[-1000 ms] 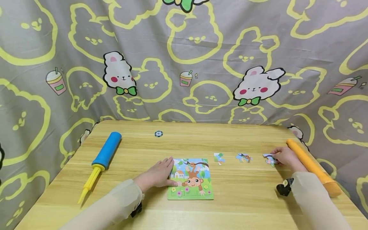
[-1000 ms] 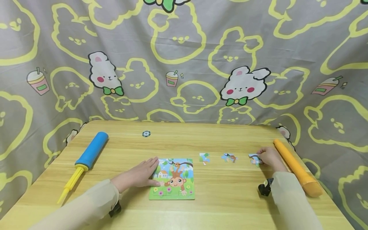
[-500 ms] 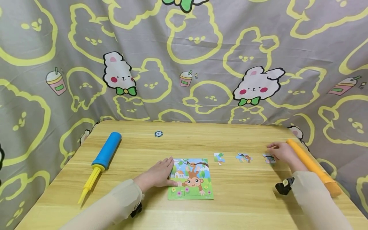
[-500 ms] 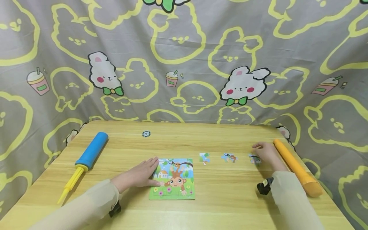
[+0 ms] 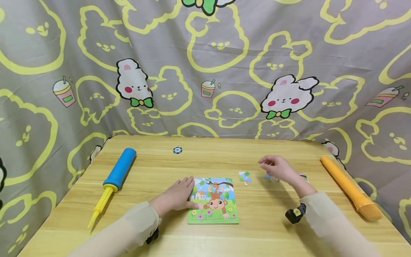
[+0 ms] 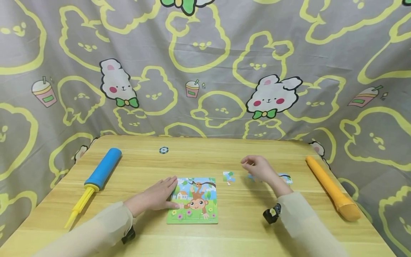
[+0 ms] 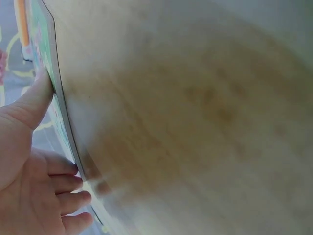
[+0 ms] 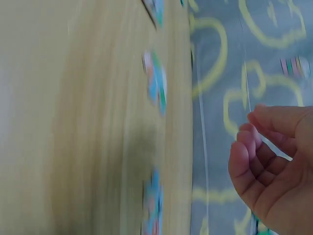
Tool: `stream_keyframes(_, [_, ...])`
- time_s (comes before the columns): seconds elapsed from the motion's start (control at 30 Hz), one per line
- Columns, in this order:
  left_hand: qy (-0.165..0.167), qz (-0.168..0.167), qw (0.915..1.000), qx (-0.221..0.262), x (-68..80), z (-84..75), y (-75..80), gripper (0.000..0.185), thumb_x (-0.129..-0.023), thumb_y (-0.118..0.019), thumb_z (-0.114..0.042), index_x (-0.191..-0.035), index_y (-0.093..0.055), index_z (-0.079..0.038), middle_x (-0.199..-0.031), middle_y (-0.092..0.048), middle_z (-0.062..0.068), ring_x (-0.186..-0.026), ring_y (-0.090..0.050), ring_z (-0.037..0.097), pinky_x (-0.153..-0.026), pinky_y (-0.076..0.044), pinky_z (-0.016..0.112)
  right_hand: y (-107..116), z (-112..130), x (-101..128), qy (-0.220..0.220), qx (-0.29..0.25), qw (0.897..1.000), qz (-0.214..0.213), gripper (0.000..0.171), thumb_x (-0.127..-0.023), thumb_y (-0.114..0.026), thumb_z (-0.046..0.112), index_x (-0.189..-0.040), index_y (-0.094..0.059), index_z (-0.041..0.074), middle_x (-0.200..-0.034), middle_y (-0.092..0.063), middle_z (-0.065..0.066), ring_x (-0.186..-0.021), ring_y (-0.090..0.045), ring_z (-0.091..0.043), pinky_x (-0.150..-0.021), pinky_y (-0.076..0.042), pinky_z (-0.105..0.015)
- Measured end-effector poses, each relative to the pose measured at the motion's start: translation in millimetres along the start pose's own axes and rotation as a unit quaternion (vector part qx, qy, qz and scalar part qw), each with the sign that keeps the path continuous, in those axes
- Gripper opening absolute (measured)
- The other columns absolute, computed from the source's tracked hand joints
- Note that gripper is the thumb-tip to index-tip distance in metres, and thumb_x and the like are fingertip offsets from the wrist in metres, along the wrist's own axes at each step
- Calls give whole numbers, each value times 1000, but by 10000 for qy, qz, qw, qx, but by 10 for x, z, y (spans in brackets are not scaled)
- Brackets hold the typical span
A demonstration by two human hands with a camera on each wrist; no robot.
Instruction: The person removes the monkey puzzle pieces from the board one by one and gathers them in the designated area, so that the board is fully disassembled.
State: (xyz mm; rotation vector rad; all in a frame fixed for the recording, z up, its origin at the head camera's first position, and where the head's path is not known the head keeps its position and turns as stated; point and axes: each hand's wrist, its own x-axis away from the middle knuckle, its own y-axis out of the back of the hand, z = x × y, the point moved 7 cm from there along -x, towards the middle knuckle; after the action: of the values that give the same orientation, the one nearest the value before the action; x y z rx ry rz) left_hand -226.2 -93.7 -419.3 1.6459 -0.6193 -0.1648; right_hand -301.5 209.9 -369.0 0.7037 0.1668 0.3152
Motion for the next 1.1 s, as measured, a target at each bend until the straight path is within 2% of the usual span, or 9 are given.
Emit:
stream_keyframes(0.1, [-40, 0, 9999, 108, 12, -3, 2, 89, -83, -57, -54, -142, -26, 6, -148, -19, 20, -135, -18, 34, -108, -18, 45, -249, 184, -27, 224, -73, 9994, 262, 23, -91, -57, 9, -107, -60, -7, -84, -58, -16, -68, -55, -30, -59, -52, -41])
stream_keyframes(0.27, [-157, 71, 9993, 326, 27, -21, 15, 86, -86, -58, -50, -142, -25, 7, -149, -17, 21, -135, -17, 35, -108, -18, 44, -667, 424, -34, 666, 86, 9957, 642, 18, -89, -59, 9, -101, -64, -3, -78, -58, -6, -65, -53, -20, -54, -49, -31])
stream_keyframes(0.33, [-176, 86, 9991, 383, 31, -9, 15, 87, -85, -58, -50, -142, -24, 7, -149, -16, 21, -135, -16, 35, -108, -18, 44, -827, 517, -31, 931, 177, 9924, 781, 16, -88, -60, 9, -99, -65, -1, -76, -57, -1, -64, -52, -15, -53, -47, -26])
stream_keyframes(0.5, [-213, 112, 9991, 355, 39, 30, 2, 95, -81, -59, -57, -142, -23, 6, -149, -16, 21, -135, -16, 35, -109, -18, 44, -1212, 703, -11, 1346, 234, 9829, 1231, 13, -88, -61, 9, -98, -65, 3, -74, -56, 4, -61, -49, -10, -53, -44, -25])
stream_keyframes(0.67, [-259, 155, 9990, 328, 45, 38, -6, 100, -77, -60, -60, -142, -23, 7, -148, -16, 22, -135, -16, 35, -108, -19, 44, -1534, 839, 7, 1420, 148, 9739, 1763, 15, -88, -62, 8, -102, -63, 4, -71, -56, 3, -56, -50, -9, -52, -45, -23])
stream_keyframes(0.83, [-250, 167, 9992, 278, 50, 33, -4, 101, -76, -62, -59, -142, -23, 7, -148, -17, 22, -135, -17, 35, -108, -19, 44, -1709, 923, -5, 1310, 212, 9708, 1998, 20, -87, -63, 6, -106, -61, 1, -65, -56, 2, -49, -52, -10, -55, -48, -21])
stream_keyframes(1.1, [-221, 221, 9991, 298, 60, 21, 9, 99, -77, -64, -57, -141, -24, 8, -148, -17, 22, -135, -17, 35, -108, -19, 45, -1828, 960, -51, 1497, 1127, 9650, 1833, 31, -85, -67, 14, -113, -62, 2, -60, -50, 10, -47, -45, -3, -49, -41, -18])
